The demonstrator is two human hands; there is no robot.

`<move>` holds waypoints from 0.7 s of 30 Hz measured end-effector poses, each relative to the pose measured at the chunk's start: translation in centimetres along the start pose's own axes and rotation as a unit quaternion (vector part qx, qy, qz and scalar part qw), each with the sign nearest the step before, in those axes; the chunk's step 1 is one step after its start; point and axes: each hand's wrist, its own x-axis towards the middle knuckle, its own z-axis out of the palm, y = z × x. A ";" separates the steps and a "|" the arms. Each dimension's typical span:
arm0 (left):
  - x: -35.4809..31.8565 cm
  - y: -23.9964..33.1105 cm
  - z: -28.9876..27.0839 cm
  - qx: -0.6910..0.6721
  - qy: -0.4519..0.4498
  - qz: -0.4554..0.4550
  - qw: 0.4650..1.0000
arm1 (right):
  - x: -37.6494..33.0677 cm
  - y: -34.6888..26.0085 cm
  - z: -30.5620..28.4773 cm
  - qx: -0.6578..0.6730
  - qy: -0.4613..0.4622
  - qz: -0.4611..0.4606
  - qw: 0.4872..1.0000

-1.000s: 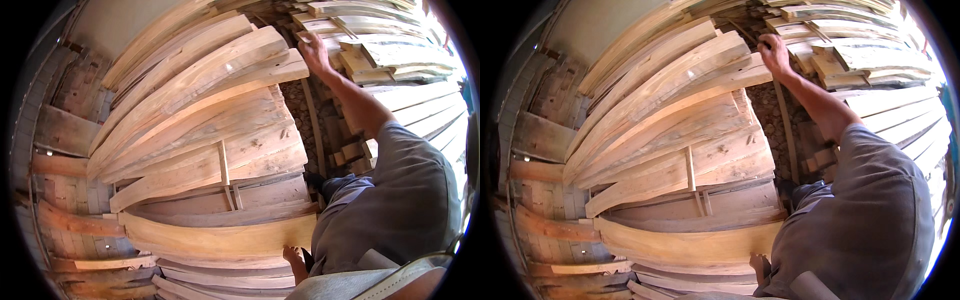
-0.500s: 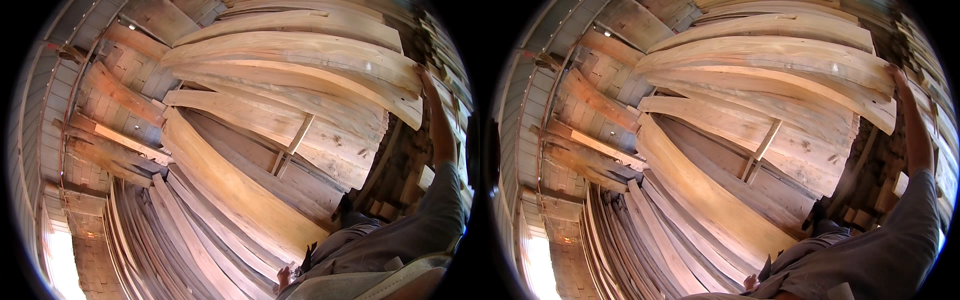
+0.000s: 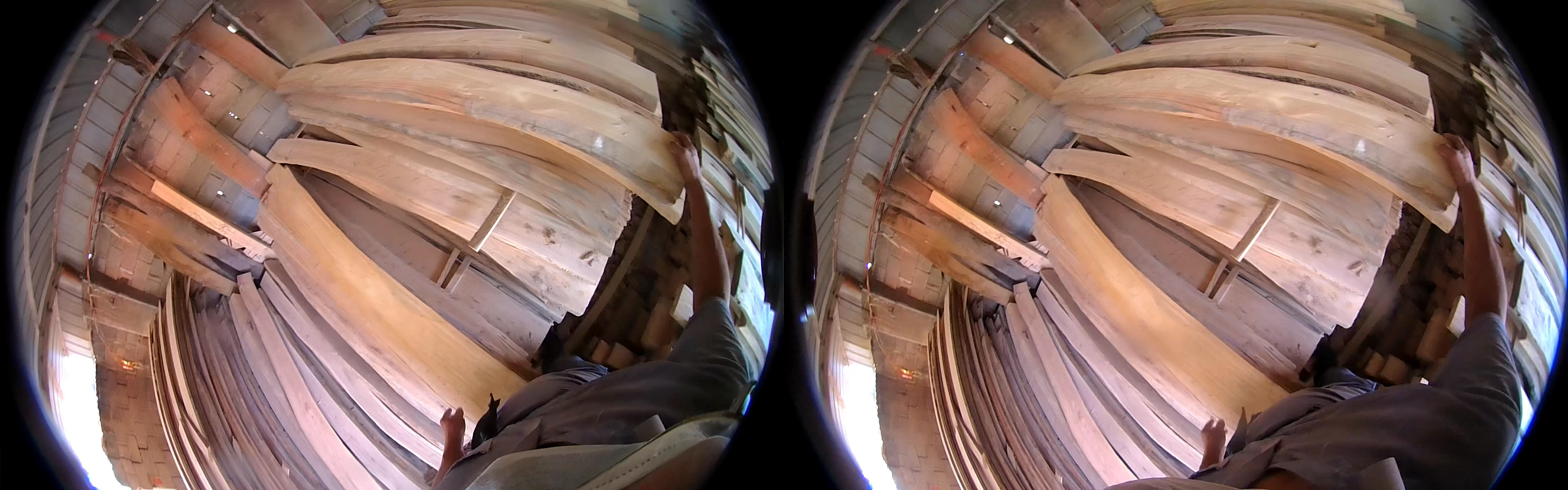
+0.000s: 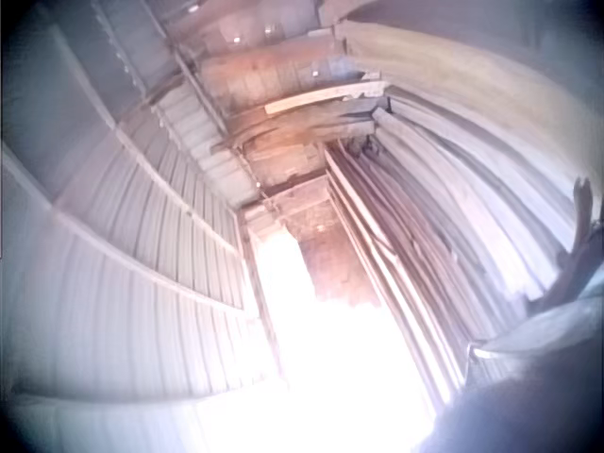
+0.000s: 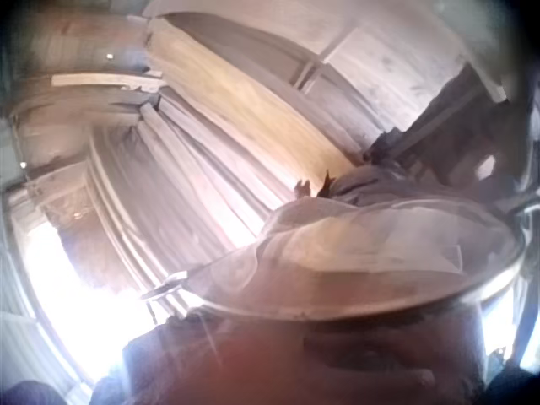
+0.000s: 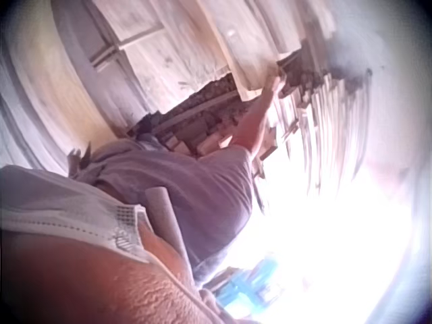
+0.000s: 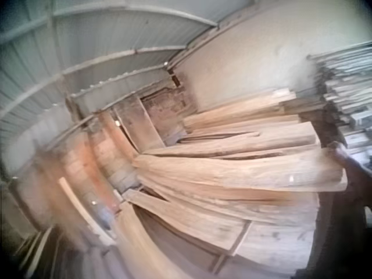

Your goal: The person repeatedly lifts wooden planks from a large vertical stack and places them onto a lower pile. The person handles the planks one at a time, lifting them from the top of the stack and moving them to a different location.

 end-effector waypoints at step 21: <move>-9.8 36.8 17.2 0.056 0.011 0.388 0.920 | -43.8 -3.8 8.2 -0.145 -0.094 0.067 0.983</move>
